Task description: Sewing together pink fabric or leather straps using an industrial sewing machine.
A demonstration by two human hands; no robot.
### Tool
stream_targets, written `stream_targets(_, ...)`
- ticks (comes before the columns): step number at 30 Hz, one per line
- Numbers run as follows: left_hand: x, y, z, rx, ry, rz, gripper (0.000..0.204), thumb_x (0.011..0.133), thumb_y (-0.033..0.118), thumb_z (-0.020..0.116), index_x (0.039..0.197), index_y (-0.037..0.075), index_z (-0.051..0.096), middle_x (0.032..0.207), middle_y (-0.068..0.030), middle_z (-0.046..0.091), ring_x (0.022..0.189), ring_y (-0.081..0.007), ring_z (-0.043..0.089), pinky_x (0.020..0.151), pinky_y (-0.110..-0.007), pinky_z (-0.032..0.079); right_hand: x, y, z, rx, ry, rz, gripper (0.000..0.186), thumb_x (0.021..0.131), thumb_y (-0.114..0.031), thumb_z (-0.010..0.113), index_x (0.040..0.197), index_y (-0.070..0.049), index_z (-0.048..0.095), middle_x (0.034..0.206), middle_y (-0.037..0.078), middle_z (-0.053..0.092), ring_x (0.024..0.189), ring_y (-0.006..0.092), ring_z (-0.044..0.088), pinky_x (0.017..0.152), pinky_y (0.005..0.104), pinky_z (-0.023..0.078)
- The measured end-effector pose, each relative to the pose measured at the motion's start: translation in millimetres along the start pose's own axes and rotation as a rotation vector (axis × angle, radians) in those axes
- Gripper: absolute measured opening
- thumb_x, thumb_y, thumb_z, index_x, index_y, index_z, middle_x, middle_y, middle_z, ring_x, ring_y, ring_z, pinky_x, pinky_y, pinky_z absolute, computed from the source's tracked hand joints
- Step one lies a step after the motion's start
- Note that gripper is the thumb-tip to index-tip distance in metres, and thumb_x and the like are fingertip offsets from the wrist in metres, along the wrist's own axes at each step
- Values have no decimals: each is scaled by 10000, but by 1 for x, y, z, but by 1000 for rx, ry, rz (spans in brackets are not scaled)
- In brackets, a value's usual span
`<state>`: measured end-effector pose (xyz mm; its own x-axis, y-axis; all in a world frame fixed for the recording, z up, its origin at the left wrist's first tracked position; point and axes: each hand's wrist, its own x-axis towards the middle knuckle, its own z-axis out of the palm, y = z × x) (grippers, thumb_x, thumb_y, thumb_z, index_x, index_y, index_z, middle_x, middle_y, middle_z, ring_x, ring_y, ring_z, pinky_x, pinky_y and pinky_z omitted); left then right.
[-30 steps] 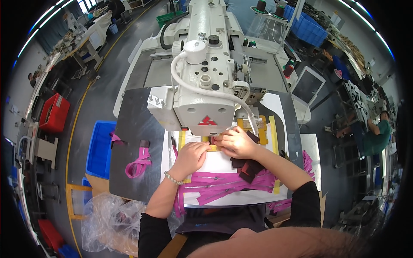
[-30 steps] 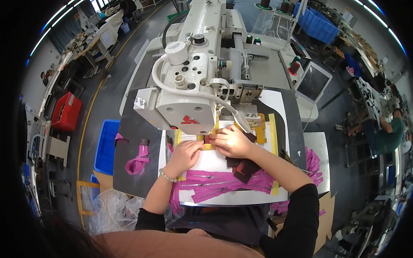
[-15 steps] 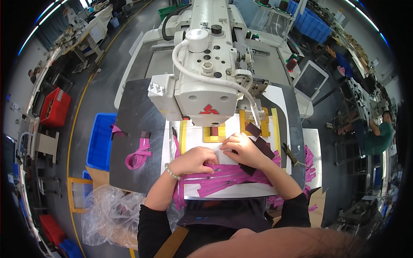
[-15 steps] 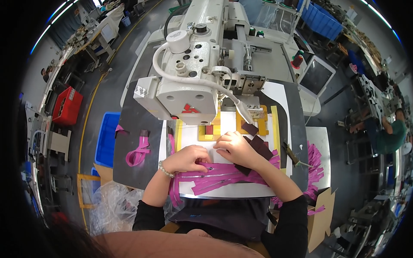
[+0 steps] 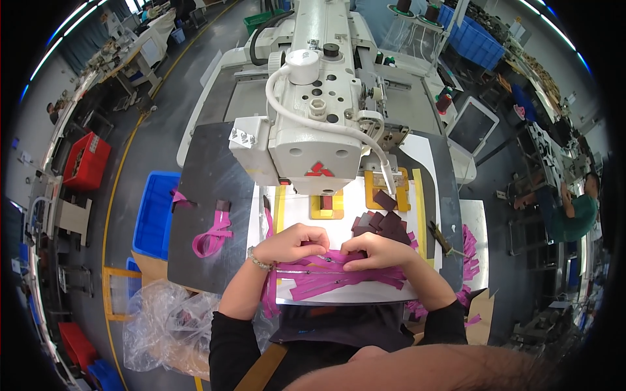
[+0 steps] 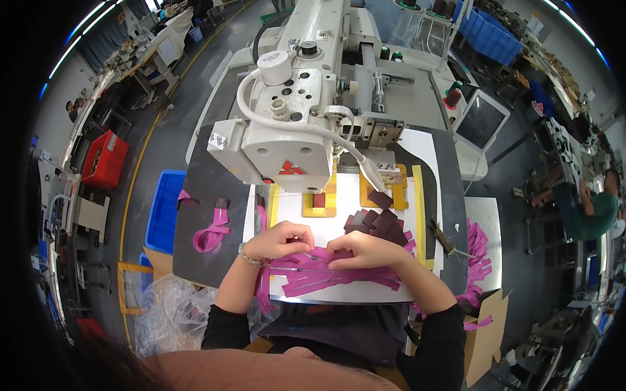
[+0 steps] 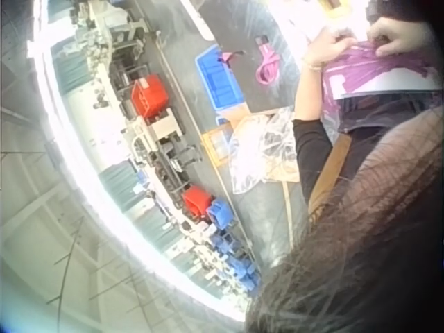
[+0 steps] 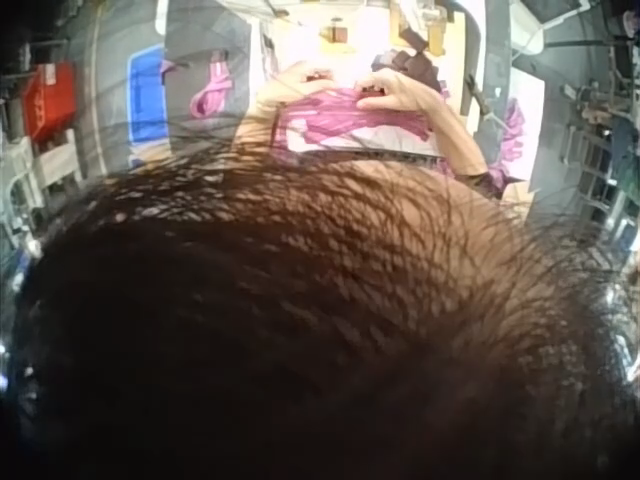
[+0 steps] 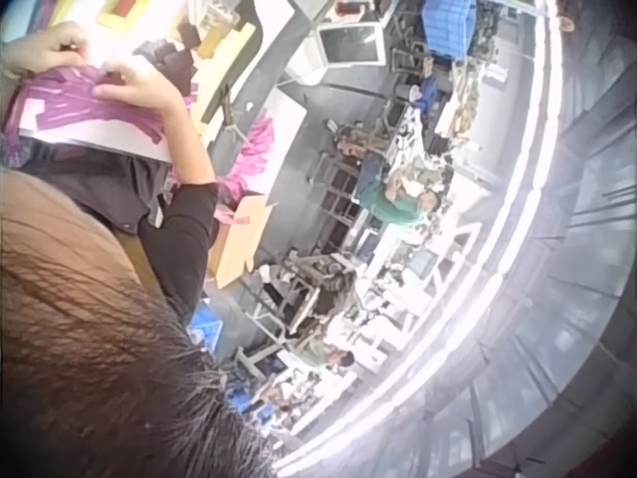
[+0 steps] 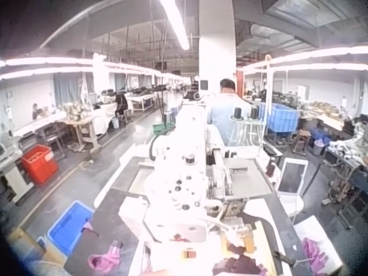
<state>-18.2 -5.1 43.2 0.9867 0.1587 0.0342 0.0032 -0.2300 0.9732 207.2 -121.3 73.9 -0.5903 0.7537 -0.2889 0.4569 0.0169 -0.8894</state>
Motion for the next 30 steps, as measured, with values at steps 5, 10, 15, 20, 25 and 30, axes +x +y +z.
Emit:
stream_targets(5, -3, -3, 1, -358, 294, 0, 42, 864, 35, 650, 867, 22, 611, 779, 16, 608, 704, -42, 524, 645, -198, 423, -11, 12, -2, 522, -91, -113, 254, 918, -99, 596, 1142, 8, 544, 982, 53, 635, 902, 104, 595, 795, 259, 465)
stream_targets(10, -1, -7, -2, -326, 642, 91, 125, 800, -19, 708, 824, 38, 599, 747, 0, 643, 689, -31, 586, 618, -170, 436, 0, 9, -8, 451, 139, -122, 332, 932, -45, 554, 1255, 4, 496, 976, 42, 628, 883, 87, 570, 796, 252, 458)
stream_targets(15, -2, -16, -2, -280, 822, 170, 136, 785, -46, 710, 823, 31, 604, 740, -4, 645, 667, -27, 581, 587, -167, 434, -3, 7, -21, 891, 105, -125, 491, 910, -48, 574, 1376, -32, 418, 1092, 76, 601, 918, 109, 568, 833, 268, 458)
stream_targets(20, 3, -14, 2, -277, 961, 228, 142, 776, -66, 711, 820, 20, 607, 728, -3, 645, 645, -25, 575, 569, -163, 429, -14, -3, -28, 909, 43, -128, 492, 902, -40, 574, 1367, 10, 419, 1133, 93, 588, 919, 121, 593, 839, 262, 486)
stream_targets(25, 5, -16, 7, -116, 1007, 180, 133, 765, -43, 734, 827, 7, 627, 738, -19, 655, 627, -38, 573, 565, -167, 425, -35, -15, -51, 519, 86, 29, 417, 886, -55, 602, 1290, -8, 514, 1030, 67, 627, 804, 88, 590, 724, 236, 487)
stream_targets(30, 8, -14, 12, -31, 787, 77, 114, 787, 18, 734, 859, 17, 645, 727, -8, 652, 663, -52, 594, 580, -176, 438, -54, -13, -62, 55, 377, 36, 311, 868, -95, 615, 1176, -56, 641, 802, 14, 647, 679, 63, 553, 619, 224, 455)
